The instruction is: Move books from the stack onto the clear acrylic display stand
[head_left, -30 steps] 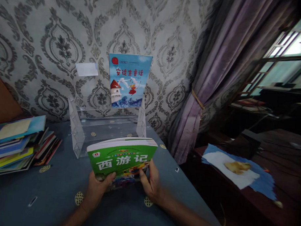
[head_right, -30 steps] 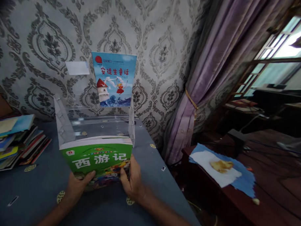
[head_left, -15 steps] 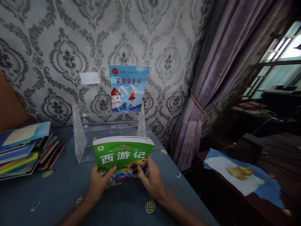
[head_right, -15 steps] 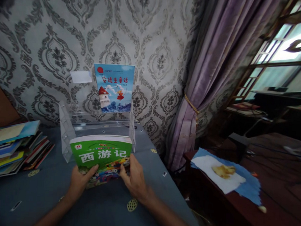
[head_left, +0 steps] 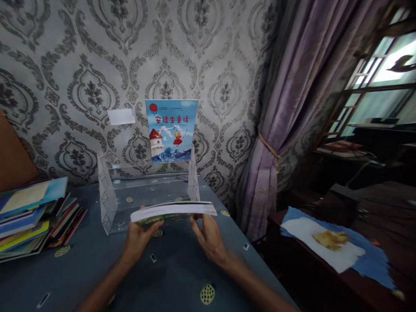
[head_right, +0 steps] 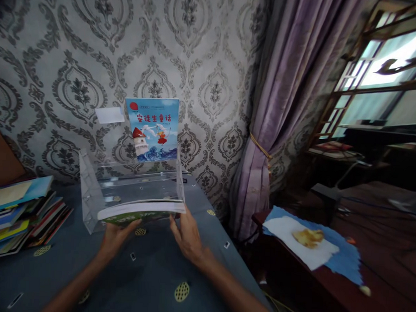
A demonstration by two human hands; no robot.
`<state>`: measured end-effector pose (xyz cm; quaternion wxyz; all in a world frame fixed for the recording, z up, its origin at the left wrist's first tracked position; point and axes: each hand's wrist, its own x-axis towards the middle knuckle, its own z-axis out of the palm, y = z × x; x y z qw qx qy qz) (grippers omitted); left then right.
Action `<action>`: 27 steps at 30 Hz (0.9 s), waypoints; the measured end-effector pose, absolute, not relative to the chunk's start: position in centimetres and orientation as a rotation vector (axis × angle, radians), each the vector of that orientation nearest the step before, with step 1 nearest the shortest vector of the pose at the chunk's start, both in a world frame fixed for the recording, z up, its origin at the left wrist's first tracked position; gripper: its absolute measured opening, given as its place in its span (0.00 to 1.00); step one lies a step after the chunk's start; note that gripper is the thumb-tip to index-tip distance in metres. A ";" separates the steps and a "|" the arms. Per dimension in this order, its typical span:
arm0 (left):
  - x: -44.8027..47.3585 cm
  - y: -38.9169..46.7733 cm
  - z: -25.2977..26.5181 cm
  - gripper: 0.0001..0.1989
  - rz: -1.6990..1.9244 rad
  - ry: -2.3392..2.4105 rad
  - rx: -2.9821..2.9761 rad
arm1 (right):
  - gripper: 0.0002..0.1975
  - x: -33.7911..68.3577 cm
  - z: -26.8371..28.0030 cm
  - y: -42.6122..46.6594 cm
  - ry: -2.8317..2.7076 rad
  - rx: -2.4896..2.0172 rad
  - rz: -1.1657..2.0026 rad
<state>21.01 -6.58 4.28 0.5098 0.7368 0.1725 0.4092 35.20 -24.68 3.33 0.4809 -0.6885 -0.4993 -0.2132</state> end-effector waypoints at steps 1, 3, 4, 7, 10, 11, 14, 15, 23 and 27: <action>21.0 -6.6 4.2 0.17 0.974 0.411 1.774 | 0.09 35.2 3.1 -24.7 -1.226 -1.674 -0.519; 20.8 -6.7 4.1 0.16 0.948 0.399 1.777 | 0.10 35.0 2.7 -24.8 -1.230 -1.678 -0.515; 20.6 -6.8 4.0 0.16 0.940 0.392 1.782 | 0.10 34.9 2.4 -24.9 -1.229 -1.688 -0.509; 20.3 -6.7 3.6 0.15 0.933 0.388 1.797 | 0.12 34.6 1.6 -25.1 -1.227 -1.716 -0.500; 20.0 -6.3 3.2 0.17 0.930 0.406 1.849 | 0.13 34.4 1.1 -25.2 -1.248 -1.715 -0.514; 20.0 -6.2 3.1 0.17 0.937 0.411 1.869 | 0.13 34.3 1.1 -25.3 -1.252 -1.708 -0.531; 19.8 -5.9 2.8 0.18 0.951 0.410 1.898 | 0.12 34.1 1.5 -25.6 -1.279 -1.703 -0.580; 19.8 -5.8 2.7 0.19 0.954 0.408 1.896 | 0.12 34.1 1.7 -25.7 -1.288 -1.700 -0.598; 19.8 -5.8 2.5 0.21 1.036 0.381 2.004 | 0.16 34.3 2.2 -25.9 -1.348 -1.694 -0.682; 19.7 -6.1 2.7 0.25 1.159 0.413 2.054 | 0.21 34.9 1.2 -25.5 -1.336 -1.661 -0.668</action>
